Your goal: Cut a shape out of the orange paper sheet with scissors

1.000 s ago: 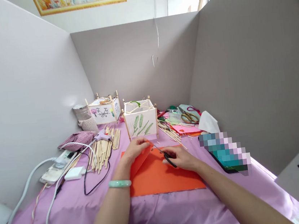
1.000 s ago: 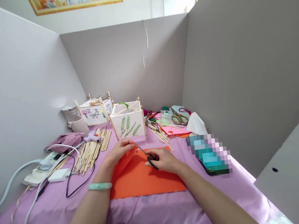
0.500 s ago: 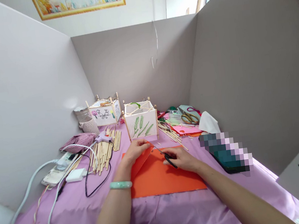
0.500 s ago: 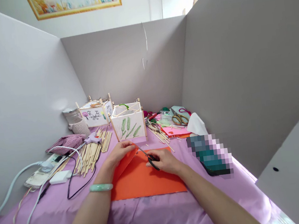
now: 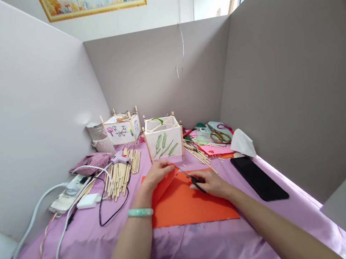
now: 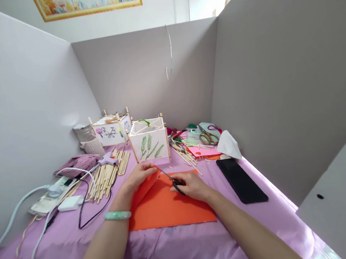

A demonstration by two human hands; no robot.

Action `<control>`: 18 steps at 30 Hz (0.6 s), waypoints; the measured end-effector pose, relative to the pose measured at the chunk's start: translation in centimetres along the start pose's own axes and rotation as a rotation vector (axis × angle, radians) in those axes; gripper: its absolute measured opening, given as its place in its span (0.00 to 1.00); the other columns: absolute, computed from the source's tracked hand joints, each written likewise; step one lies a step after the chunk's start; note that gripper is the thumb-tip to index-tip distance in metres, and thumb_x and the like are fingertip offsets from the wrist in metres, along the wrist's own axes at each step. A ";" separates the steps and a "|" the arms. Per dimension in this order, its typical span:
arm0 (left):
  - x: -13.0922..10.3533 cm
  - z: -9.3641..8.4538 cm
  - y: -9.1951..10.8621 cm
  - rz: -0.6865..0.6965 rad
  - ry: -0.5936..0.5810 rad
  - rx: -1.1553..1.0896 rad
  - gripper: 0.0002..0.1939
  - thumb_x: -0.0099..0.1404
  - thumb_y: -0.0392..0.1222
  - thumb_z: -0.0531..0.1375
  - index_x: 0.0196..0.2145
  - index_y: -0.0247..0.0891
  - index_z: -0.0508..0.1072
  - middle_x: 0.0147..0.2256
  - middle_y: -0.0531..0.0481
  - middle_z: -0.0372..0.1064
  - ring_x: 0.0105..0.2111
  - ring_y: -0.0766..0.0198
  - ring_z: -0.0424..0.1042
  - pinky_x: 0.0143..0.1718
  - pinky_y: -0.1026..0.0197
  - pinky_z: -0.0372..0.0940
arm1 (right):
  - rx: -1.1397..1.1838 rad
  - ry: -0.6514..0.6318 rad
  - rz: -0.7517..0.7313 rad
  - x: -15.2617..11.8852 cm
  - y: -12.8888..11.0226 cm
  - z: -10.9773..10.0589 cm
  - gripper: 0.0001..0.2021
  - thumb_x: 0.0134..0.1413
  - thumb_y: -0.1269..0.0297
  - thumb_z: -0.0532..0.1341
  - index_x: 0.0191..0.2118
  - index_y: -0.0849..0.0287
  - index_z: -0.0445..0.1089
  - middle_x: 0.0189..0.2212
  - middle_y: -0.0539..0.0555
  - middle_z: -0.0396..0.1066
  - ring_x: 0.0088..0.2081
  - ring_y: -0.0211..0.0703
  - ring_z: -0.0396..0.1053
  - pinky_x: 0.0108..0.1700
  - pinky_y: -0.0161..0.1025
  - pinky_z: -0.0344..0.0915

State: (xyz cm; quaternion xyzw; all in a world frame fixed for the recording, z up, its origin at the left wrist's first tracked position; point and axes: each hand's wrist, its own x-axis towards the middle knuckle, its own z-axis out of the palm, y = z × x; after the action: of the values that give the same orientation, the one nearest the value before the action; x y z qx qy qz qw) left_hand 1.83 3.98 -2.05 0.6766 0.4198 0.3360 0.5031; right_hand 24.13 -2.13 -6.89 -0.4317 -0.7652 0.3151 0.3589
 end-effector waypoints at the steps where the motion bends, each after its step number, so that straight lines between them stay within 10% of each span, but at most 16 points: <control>1: 0.0 0.0 0.0 -0.004 0.003 0.003 0.11 0.51 0.46 0.62 0.24 0.33 0.71 0.19 0.56 0.61 0.17 0.73 0.55 0.20 0.67 0.48 | -0.002 0.001 -0.002 0.0 0.0 0.0 0.21 0.50 0.52 0.64 0.47 0.58 0.72 0.29 0.50 0.69 0.27 0.37 0.62 0.31 0.33 0.59; 18: 0.0 0.0 0.0 -0.013 0.006 -0.019 0.12 0.50 0.46 0.63 0.25 0.33 0.72 0.18 0.56 0.62 0.17 0.73 0.55 0.19 0.67 0.47 | -0.058 0.033 -0.030 0.1 0.3 -0.1 0.20 0.50 0.56 0.63 0.49 0.55 0.74 0.30 0.50 0.74 0.32 0.43 0.68 0.33 0.35 0.64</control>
State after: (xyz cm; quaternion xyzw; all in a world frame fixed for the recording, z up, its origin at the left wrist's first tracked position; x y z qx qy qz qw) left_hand 1.85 3.95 -2.01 0.6679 0.4225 0.3389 0.5104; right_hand 24.35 -1.90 -7.08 -0.4353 -0.7744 0.2803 0.3636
